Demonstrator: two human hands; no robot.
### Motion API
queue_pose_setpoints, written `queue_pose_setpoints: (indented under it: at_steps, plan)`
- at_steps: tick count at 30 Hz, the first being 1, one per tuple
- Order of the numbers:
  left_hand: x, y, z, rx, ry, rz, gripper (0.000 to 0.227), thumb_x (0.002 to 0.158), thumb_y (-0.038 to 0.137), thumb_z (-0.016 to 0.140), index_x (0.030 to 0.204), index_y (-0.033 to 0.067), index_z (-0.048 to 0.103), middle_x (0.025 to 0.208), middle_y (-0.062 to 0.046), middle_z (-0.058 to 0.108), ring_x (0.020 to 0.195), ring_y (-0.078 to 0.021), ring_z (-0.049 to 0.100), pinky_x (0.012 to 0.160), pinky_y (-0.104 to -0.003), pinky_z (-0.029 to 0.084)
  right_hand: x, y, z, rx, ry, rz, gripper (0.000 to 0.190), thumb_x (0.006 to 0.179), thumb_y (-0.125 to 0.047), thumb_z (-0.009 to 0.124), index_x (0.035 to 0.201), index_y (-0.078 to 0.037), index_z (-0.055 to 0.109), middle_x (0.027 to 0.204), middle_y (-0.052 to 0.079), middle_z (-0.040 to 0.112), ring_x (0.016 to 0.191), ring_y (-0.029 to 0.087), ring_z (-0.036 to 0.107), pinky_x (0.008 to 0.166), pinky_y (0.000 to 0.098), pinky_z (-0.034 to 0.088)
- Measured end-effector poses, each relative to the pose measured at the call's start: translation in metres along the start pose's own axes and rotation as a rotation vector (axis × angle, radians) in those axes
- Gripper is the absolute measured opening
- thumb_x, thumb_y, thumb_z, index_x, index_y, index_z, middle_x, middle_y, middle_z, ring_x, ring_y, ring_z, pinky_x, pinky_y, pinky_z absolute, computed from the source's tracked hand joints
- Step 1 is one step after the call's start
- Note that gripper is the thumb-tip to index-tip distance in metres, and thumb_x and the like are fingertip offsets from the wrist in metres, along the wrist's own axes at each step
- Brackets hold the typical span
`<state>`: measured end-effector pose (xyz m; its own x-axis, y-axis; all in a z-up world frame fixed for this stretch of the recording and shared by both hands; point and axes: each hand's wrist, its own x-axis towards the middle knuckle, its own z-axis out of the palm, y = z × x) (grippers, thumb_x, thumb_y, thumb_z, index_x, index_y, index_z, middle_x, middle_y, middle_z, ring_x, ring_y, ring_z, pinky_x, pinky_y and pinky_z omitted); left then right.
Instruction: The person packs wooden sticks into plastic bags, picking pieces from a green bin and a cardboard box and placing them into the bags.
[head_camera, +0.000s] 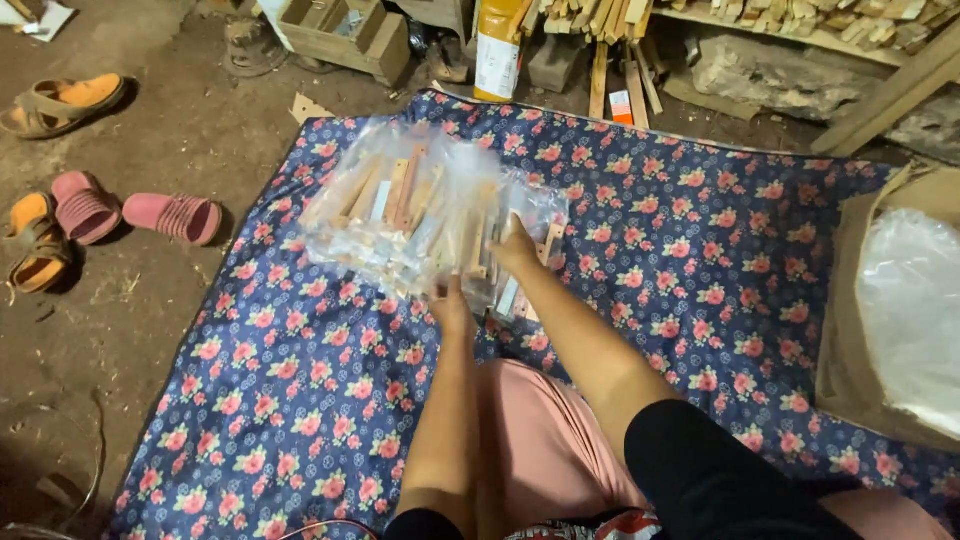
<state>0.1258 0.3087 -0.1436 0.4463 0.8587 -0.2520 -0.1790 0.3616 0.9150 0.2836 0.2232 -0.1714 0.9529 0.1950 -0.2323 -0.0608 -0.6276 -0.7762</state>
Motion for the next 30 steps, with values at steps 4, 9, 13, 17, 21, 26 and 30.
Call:
queue_pose_setpoints:
  at_steps: [4,9,13,17,21,26,30]
  plan:
    - [-0.016,0.006,-0.012,0.608,0.074,0.591,0.069,0.079,0.014,0.083,0.14,0.0013,0.051,0.124,-0.024,0.055,0.106,-0.0405,0.061,0.093,-0.048,0.053,-0.081,-0.038,-0.01,-0.237,0.116,-0.179,0.086,0.087,-0.04,0.076,0.158,-0.011,0.038,0.147,0.033,0.046,0.138,0.051,0.047,0.113,0.0593,0.043]
    - [-0.02,-0.022,-0.017,1.116,-0.233,0.329,0.078,0.107,0.048,0.042,0.165,0.0082,0.009,0.163,-0.037,0.0,0.149,-0.0613,0.006,0.113,-0.079,0.015,-0.088,-0.018,0.01,-0.504,-0.101,-0.375,0.068,0.101,-0.063,0.042,0.162,-0.045,0.018,0.167,0.019,0.023,0.152,0.047,0.022,0.117,0.0643,0.029]
    - [-0.003,-0.032,-0.024,1.165,-0.304,0.247,0.078,0.11,0.06,0.025,0.164,0.0057,0.01,0.165,-0.033,0.006,0.155,-0.0496,0.003,0.119,-0.071,0.005,-0.104,-0.016,-0.019,-0.423,0.104,-0.514,0.064,0.1,-0.049,0.053,0.159,-0.03,0.039,0.162,0.028,0.029,0.145,0.049,0.036,0.114,0.0627,0.036]
    - [-0.006,-0.026,-0.025,1.137,-0.21,0.328,0.075,0.11,0.044,0.039,0.162,-0.0052,0.015,0.159,-0.045,0.01,0.149,-0.0604,0.009,0.119,-0.071,0.002,-0.161,-0.005,-0.103,-0.052,0.297,-0.629,0.062,0.1,-0.029,0.061,0.157,-0.012,0.042,0.153,0.037,0.038,0.141,0.045,0.042,0.112,0.0491,0.043]
    - [-0.038,0.007,-0.029,0.99,-0.169,0.575,0.086,0.107,0.047,0.045,0.165,-0.0026,0.005,0.158,-0.048,-0.002,0.147,-0.0661,0.003,0.119,-0.071,0.002,-0.217,0.081,-0.183,0.172,0.609,-0.606,0.044,0.093,-0.015,0.074,0.134,-0.001,0.066,0.146,0.023,0.055,0.141,0.035,0.046,0.115,0.0435,0.039]
    - [-0.106,0.041,-0.007,0.859,-0.321,0.631,0.086,0.108,0.031,0.055,0.165,-0.0035,0.001,0.163,-0.037,-0.011,0.153,-0.0554,-0.005,0.123,-0.068,0.0,-0.32,0.143,-0.348,0.016,0.909,-0.42,0.033,0.095,-0.012,0.073,0.127,-0.009,0.071,0.125,0.014,0.069,0.126,0.031,0.061,0.111,0.0419,0.043]
    - [-0.165,0.023,0.019,0.638,-0.495,0.629,0.087,0.107,0.032,0.057,0.169,0.0093,0.001,0.166,-0.028,-0.012,0.157,-0.0511,0.005,0.128,-0.061,0.013,-0.376,0.198,-0.466,-0.272,1.297,-0.38,0.009,0.1,-0.001,0.072,0.104,0.007,0.076,0.091,0.025,0.071,0.091,0.044,0.069,0.092,0.0463,0.052]
